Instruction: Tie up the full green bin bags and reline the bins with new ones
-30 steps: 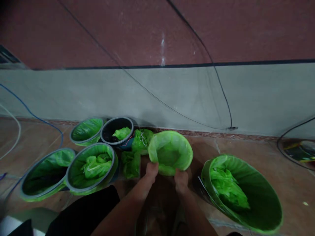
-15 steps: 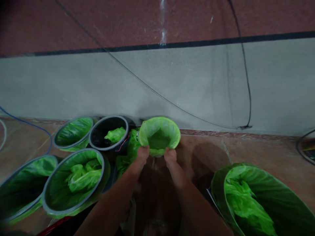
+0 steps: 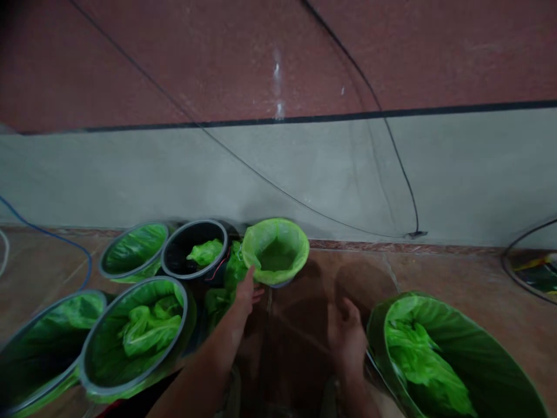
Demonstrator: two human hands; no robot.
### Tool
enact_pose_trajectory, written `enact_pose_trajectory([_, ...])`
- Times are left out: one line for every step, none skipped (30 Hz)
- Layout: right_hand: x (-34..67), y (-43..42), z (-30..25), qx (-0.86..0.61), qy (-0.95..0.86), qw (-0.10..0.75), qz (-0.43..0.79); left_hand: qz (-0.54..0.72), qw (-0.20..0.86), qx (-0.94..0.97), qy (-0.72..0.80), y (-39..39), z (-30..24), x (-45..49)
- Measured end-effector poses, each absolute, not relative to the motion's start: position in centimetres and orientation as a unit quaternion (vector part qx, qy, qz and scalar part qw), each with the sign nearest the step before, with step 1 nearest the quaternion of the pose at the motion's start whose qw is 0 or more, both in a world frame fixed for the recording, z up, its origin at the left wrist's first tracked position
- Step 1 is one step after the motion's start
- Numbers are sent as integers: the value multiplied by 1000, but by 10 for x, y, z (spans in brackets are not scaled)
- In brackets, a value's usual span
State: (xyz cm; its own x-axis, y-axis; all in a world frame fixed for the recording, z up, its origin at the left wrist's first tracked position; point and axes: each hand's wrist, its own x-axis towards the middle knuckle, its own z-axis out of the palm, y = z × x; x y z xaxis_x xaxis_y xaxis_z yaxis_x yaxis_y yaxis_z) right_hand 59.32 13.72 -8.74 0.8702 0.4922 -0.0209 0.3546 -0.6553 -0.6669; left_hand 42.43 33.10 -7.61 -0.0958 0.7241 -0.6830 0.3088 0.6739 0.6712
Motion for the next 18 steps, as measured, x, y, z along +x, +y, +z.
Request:
enact_pose_trajectory([594, 115, -84, -932, -226, 281, 50, 179, 578, 353, 714, 321, -75, 419])
enact_pose_trajectory([594, 97, -80, -953, -212, 216, -1, 167, 581, 355, 713, 311, -75, 414])
enact_pose_trajectory([594, 83, -76, -956, -235, 171, -23, 146, 579, 367, 713, 300, -75, 409])
enact_pose_trajectory([593, 73, -73, -957, -254, 135, -41, 120, 573, 386, 713, 288, -75, 405])
enact_pose_trajectory([593, 67, -70, -956, -265, 112, -53, 96, 567, 407, 709, 277, -75, 400])
enact_pose_trajectory([594, 63, -68, -956, -269, 100, -62, 76, 566, 428, 700, 266, -74, 396])
enact_pose_trajectory([595, 62, -66, -959, -257, 93, -73, 63, 566, 445, 691, 257, -73, 392])
enact_pose_trajectory([598, 60, -66, -965, -235, 88, -81, 53, 568, 460, 681, 249, -71, 388])
enact_pose_trajectory([602, 59, -68, -970, -215, 80, -79, 45, 567, 478, 670, 242, -67, 385])
enact_pose_trajectory([606, 57, -70, -975, -204, 69, -59, 39, 564, 495, 660, 237, -62, 382])
enact_pose_trajectory([610, 54, -74, -977, -204, 55, -22, 35, 560, 512, 651, 234, -55, 380])
enact_pose_trajectory([614, 50, -78, -976, -212, 42, 24, 32, 554, 531, 640, 232, -48, 378])
enact_pose_trajectory([617, 47, -83, -971, -225, 31, 70, 29, 547, 554, 627, 231, -38, 375])
enact_pose_trajectory([620, 43, -86, -965, -239, 25, 105, 29, 540, 578, 610, 231, -28, 373])
enact_pose_trajectory([622, 41, -88, -959, -255, 23, 124, 29, 534, 606, 589, 231, -16, 370])
enact_pose_trajectory([624, 39, -88, -954, -269, 25, 128, 26, 529, 637, 560, 231, -5, 367])
enact_pose_trajectory([625, 39, -86, -951, -282, 29, 122, 22, 523, 669, 528, 231, 7, 364])
enact_pose_trajectory([624, 40, -83, -949, -293, 32, 114, 18, 518, 696, 496, 231, 17, 360])
